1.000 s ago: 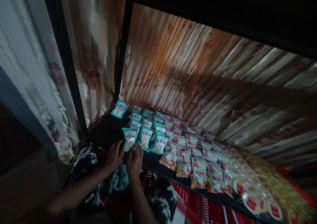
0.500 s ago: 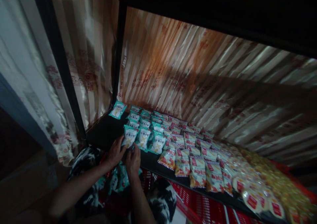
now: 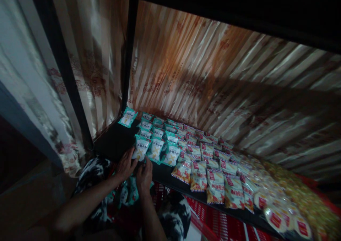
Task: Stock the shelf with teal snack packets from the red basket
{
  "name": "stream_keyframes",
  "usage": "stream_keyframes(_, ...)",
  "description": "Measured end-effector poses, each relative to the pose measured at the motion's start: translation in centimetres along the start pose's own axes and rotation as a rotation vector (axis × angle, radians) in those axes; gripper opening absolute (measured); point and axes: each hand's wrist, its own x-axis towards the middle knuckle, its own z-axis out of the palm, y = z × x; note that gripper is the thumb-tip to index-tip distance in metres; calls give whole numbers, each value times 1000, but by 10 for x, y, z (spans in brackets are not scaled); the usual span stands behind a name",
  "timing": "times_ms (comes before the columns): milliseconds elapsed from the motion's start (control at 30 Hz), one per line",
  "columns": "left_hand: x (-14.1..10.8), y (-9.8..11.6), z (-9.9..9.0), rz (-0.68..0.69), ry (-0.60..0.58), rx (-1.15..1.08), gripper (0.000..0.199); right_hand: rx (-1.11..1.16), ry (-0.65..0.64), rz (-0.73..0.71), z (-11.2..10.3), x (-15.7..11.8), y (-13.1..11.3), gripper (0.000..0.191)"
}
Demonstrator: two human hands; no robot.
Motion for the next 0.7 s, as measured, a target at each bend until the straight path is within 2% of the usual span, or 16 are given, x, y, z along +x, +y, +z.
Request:
stream_keyframes(200,-12,-1,-11,9,13,-48,59,51,11,6,-8,-15,-4,42)
stream_keyframes(367,-60,-3,-23,-3,52,-33,48,-3,-42,-1,-17,-48,10,36)
stream_keyframes(433,-85,-3,-26,2,-30,-21,45,-15,-81,22,-16,-65,19,35)
stream_keyframes(533,-109,-7,-27,-19,-272,-16,42,-19,-172,71,-12,-89,28,36)
stream_keyframes(567,-113,-9,-26,-64,-357,-8,41,-22,-208,76,-10,-95,30,36)
stream_keyframes(633,-114,-16,-20,-265,-506,35,38,-31,-280,73,-6,-104,34,35)
stream_keyframes(700,-110,-23,-10,-365,-546,61,31,-49,-334,90,-5,-110,40,35)
